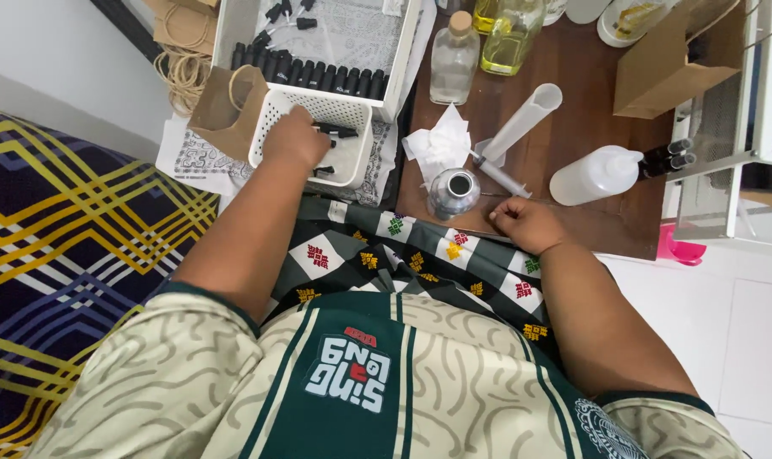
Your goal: Assembling and filling small perfume sprayers using a syringe and various components on a workspace
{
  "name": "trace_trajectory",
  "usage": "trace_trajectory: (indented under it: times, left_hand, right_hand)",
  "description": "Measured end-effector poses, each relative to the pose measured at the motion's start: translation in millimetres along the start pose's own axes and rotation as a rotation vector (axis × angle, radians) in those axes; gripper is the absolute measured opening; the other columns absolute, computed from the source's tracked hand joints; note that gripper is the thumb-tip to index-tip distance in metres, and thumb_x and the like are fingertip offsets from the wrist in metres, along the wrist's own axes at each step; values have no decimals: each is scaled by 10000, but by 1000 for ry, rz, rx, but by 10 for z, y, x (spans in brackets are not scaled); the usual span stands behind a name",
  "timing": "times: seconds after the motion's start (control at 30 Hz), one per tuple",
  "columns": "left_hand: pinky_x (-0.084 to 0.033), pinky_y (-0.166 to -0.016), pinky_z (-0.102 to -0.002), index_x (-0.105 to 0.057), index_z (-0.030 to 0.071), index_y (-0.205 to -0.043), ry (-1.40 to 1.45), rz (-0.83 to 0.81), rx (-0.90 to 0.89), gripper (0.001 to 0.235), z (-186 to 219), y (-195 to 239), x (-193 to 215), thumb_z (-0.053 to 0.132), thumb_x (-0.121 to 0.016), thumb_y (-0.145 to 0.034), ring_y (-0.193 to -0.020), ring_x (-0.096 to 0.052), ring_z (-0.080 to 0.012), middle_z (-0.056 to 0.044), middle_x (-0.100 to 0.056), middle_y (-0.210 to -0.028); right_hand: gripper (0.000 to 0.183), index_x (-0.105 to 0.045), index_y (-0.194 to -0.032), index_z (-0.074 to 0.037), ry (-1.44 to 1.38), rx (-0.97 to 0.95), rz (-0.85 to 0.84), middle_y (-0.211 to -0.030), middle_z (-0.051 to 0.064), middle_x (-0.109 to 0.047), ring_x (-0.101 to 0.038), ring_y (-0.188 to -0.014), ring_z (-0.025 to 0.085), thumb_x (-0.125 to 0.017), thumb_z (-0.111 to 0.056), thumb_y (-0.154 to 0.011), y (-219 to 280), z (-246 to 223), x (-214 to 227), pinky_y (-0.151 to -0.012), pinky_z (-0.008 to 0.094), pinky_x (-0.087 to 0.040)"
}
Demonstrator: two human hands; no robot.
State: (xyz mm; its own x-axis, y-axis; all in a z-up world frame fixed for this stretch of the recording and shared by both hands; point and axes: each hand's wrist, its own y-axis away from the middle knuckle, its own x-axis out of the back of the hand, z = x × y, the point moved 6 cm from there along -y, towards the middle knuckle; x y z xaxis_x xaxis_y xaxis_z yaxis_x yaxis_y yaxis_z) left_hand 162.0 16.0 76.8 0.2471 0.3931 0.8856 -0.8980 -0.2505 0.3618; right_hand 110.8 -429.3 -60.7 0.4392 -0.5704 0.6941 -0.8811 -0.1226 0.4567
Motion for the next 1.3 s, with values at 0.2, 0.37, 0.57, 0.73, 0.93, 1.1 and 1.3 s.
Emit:
trace_trajectory:
  times: [0.2, 0.37, 0.57, 0.73, 0.93, 1.1, 1.3]
  left_hand:
    - [-524, -689, -333, -677, 185, -1163, 481, 206, -119, 267, 531, 460, 426, 216, -735, -904, -856, -610, -199, -47, -642, -1017]
    - [-613, -1011, -340, -711, 156, -1162, 601, 25, -369, 267, 1229, 925, 240, 194, -766, -903, -1130, -638, -251, -72, -544, -1215]
    - [-542, -994, -479, -711, 199, -1257, 365, 68, -848, 471, 1708, 1081, -288, 238, -866, -814, -1148, -679, -393, -138, -700, -1172]
    - [-528, -946, -498, -737, 215, -1194, 284, 37, -932, 354, 1808, 964, -595, 261, -824, -854, -1107, -679, -390, -121, -729, -1122]
    - [-538, -963, -432, -741, 206, -1168, 326, -39, -951, 311, 1877, 1106, -612, 262, -822, -873, -1088, -700, -346, -93, -743, -1137]
    - [-532, -953, -477, -683, 175, -1192, 403, -19, -941, 312, 1829, 1074, -704, 248, -798, -911, -1103, -681, -388, -126, -714, -1153]
    - [-535, -966, -469, -629, 176, -1217, 433, -8, -961, 332, 1793, 1041, -759, 325, -753, -948, -1111, -671, -371, -102, -693, -1161]
  right_hand:
    - [177, -761, -949, -240, -70, -72, -91, -931, -52, -756, -638, -880, 126, -679, -395, -934, 255, -269, 217, -843, 300, -472]
    - [175, -770, -960, -232, -48, 4, -89, -938, -47, -783, -658, -888, 123, -683, -381, -934, 172, -133, 112, -856, 307, -479]
    - [215, -811, -967, -235, -62, 35, 48, -856, 128, -763, -725, -922, 320, -740, -413, -870, 228, -31, 138, -829, 411, -556]
    - [243, -796, -1010, -160, -142, 29, 38, -878, 175, -747, -709, -911, 321, -731, -360, -887, 258, 122, 117, -798, 419, -539]
    - [239, -799, -1009, -224, -129, 20, 22, -878, 131, -755, -718, -915, 301, -720, -412, -884, 263, 218, 131, -793, 428, -550]
    - [240, -795, -1008, -161, -152, 53, 28, -842, 142, -731, -691, -859, 284, -717, -362, -901, 249, 243, 124, -756, 408, -533]
    - [243, -792, -1019, -140, -182, 64, 34, -881, 157, -747, -701, -886, 291, -714, -341, -907, 356, 171, 198, -767, 409, -536]
